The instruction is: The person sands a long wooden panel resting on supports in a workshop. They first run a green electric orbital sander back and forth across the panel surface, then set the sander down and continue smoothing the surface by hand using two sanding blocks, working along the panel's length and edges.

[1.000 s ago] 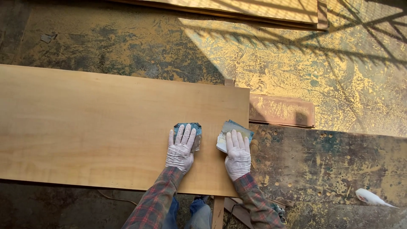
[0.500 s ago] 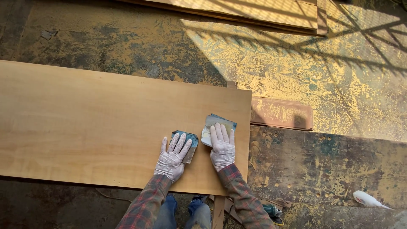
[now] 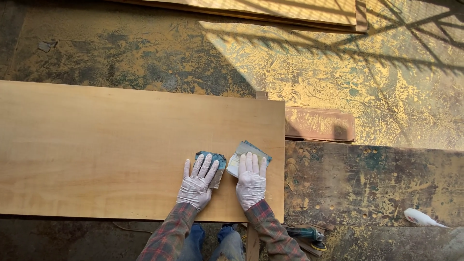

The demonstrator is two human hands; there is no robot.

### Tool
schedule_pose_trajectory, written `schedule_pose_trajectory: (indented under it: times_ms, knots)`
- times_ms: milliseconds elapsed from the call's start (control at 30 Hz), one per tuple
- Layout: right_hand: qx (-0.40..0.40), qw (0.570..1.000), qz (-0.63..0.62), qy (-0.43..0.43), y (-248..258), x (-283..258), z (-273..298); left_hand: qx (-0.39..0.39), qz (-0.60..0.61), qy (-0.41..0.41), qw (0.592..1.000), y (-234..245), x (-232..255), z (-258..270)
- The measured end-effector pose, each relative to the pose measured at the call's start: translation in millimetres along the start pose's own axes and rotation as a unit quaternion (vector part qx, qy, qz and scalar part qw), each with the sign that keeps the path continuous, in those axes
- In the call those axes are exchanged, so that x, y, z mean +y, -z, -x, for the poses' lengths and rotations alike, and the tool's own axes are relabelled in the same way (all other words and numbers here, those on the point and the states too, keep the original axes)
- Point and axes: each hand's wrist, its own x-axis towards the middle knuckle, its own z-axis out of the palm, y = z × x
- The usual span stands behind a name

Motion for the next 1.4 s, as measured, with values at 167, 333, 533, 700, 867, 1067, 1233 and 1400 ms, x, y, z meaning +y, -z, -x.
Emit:
schedule_pose_trajectory:
  times_ms: [167,333,533,700,867,1067,1233,1400]
  knots:
    - [0.015,0.999,0.002,0.046,1,17,-14,0.006,-0.013,-0.002,1.000,-2,0,1]
    - [0.016,0.998,0.066,-0.012,10,49,2,0.005,-0.005,0.001,1.000,-2,0,-1]
    - [0.034,0.998,0.038,0.032,13,70,2,-0.029,-0.032,0.013,0.999,-1,1,1]
    - [-0.023,0.979,-0.185,-0.088,93,89,-10,0.012,-0.015,0.003,1.000,-8,-1,1]
    - [0.046,0.964,-0.260,-0.042,66,132,-44,0.001,-0.023,0.007,1.000,-8,1,2]
    - [-0.009,0.988,-0.136,0.071,31,125,-17,-0.013,-0.015,0.009,1.000,3,-1,1]
    - [-0.068,0.982,-0.172,0.041,66,137,7,-0.025,-0.014,0.018,0.999,-2,1,1]
    - [0.007,0.966,-0.254,-0.040,55,115,33,-0.025,0.009,0.011,1.000,-3,-2,-1]
